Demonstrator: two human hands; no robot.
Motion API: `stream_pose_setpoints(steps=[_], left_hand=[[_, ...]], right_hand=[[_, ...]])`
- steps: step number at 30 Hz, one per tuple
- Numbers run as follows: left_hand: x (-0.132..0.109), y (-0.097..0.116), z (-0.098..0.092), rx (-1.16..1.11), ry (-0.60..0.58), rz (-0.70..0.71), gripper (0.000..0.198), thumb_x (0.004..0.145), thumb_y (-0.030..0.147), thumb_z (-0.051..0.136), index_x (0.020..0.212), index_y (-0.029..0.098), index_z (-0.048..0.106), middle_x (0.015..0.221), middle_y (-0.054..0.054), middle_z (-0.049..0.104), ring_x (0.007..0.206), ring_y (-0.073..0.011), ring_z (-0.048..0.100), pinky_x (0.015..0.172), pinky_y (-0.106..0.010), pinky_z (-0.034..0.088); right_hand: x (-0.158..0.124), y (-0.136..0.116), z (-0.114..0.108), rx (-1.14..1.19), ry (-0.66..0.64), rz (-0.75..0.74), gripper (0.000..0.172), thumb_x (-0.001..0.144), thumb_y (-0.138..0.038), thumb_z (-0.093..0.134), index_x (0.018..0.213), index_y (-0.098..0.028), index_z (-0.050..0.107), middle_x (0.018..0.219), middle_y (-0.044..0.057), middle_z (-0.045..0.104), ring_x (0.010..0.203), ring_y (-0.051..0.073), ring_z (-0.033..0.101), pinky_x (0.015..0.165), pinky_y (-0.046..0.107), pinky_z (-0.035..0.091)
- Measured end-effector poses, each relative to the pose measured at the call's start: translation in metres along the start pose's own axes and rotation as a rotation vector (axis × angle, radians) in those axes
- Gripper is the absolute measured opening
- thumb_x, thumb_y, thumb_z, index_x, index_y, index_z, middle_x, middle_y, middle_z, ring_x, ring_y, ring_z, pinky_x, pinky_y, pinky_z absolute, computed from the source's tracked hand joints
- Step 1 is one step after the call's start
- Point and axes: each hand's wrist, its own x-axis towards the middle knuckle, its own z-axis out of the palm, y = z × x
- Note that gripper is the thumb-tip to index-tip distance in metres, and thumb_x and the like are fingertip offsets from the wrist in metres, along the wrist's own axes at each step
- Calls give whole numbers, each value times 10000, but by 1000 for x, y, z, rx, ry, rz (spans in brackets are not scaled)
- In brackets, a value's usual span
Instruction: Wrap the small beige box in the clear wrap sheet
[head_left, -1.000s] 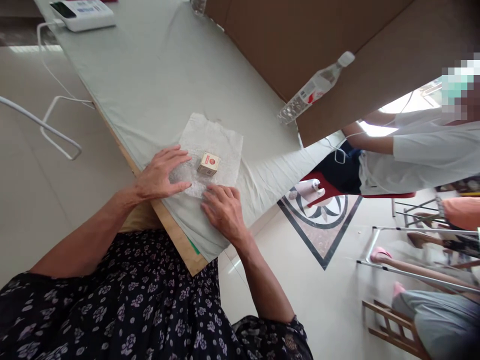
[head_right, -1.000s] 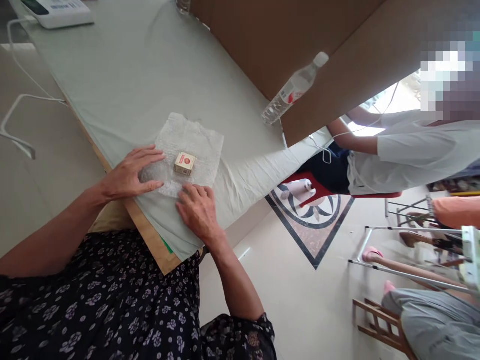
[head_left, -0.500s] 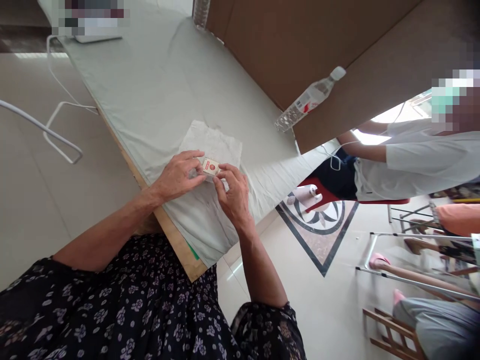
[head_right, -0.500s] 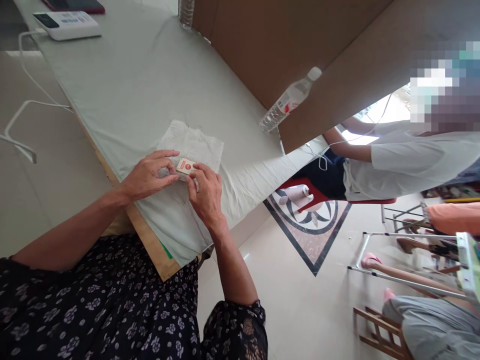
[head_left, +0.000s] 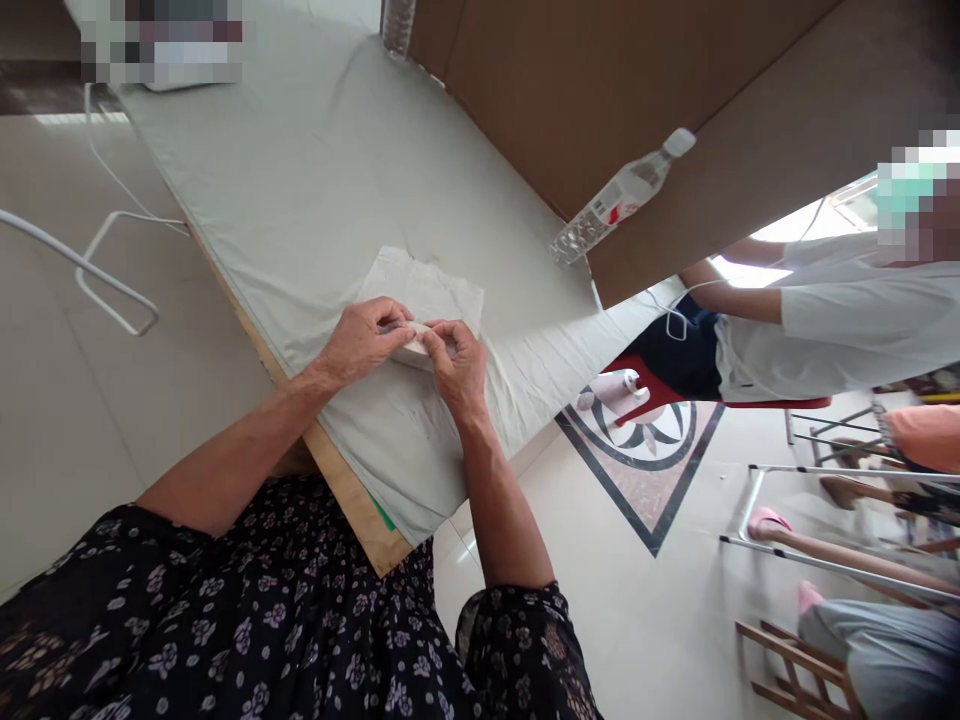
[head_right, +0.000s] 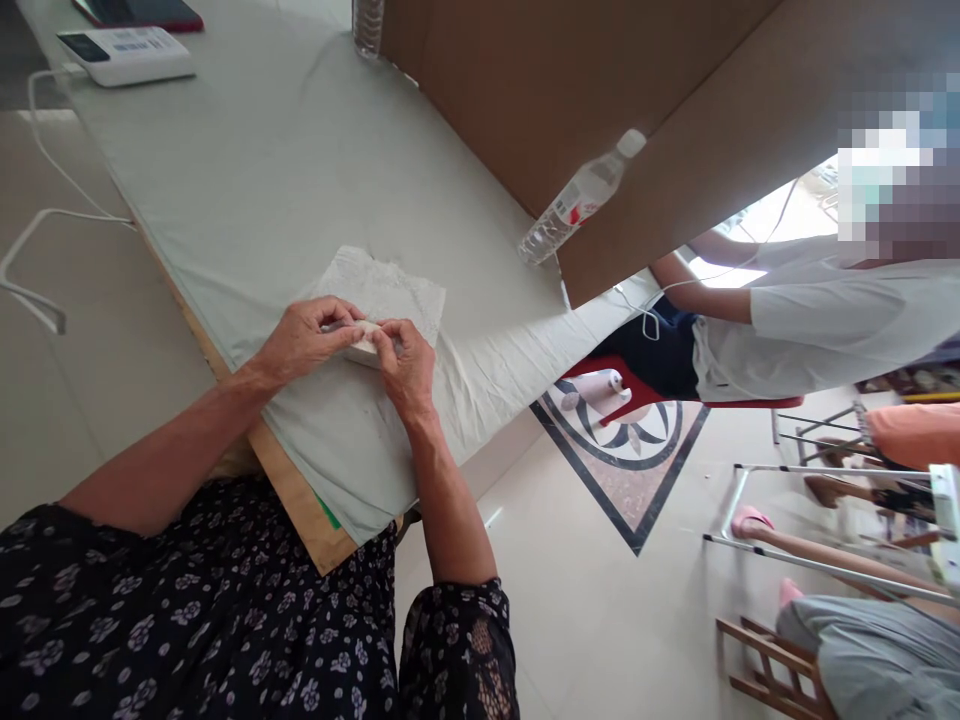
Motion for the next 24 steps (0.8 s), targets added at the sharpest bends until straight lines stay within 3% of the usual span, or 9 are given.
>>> stream_pose_setpoints(steps=[13,19,22,24], left_hand=[[-6,-1,6,0,44,24,182,799,365,662,732,200,622,945,-62,767,910,-206,698,823,-340,523],[-2,3,3,38,-15,-8,168,780,337,685,721,191,626,905,-63,761,842,-191,676,808,-331,523],[1,5,1,60,-39,-43,154,756,333,692,723,196,631,843,-43,746,786,-185,643,767,-329,502],[1,6,1,63,-34,-63,148,743,333,687,715,198,634,818,-33,739,766,-181,625,748,-324,484]], right_hand=[[-6,2,3,-75,39,-29,240,995,-450,560,850,-271,629,894,5,786,866,198,729,890,360,547],[-3,7,6,-50,62,-1,182,961,-413,590,864,-263,625,827,-4,744,787,192,691,799,335,531],[1,11,0,-81,105,-22,177,969,-405,565,904,-257,636,874,18,741,840,206,690,835,360,532],[-1,8,-9,-146,201,-81,198,1001,-398,529,941,-255,652,959,45,754,948,225,696,920,399,517]])
